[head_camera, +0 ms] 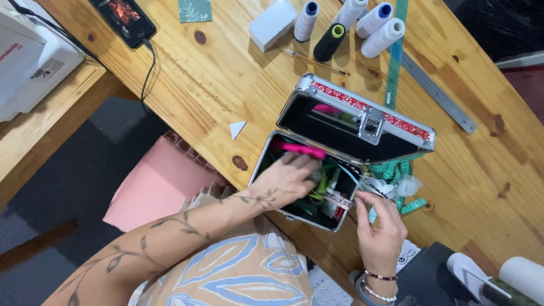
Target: The person organizes various sewing supplies in a small metal case and then uses a ruler and marking tool to trace a pattern onto green fabric.
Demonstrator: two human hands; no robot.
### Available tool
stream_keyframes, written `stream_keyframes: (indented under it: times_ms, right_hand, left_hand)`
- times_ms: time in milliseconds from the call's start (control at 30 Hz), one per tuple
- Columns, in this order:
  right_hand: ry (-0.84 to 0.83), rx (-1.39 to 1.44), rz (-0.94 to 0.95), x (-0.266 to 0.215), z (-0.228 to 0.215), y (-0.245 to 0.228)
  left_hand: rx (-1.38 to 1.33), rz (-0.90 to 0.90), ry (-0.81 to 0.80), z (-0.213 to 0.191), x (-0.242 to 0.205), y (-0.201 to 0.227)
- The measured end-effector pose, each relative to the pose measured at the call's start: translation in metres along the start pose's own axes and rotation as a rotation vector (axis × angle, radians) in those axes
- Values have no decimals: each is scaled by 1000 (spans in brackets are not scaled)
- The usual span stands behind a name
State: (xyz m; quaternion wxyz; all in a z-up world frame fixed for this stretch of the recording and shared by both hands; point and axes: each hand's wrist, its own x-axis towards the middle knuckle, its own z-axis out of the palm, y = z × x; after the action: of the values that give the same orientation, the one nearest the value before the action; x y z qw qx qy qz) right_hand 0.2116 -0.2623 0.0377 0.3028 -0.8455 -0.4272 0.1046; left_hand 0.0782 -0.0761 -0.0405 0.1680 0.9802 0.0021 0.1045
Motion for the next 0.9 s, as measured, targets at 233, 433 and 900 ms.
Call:
stream_keyframes:
  times_ms: [233, 433, 900]
  right_hand:
    - [-29, -29, 45, -7, -5, 0]
    - [-166, -76, 343, -7, -5, -18]
    - [-422, -447, 576, 5, 69, -40]
  left_hand:
    - [34, -176, 281, -7, -8, -13]
    - [0, -282, 312, 0, -16, -13]
    - [-144, -243, 310, 5, -20, -21]
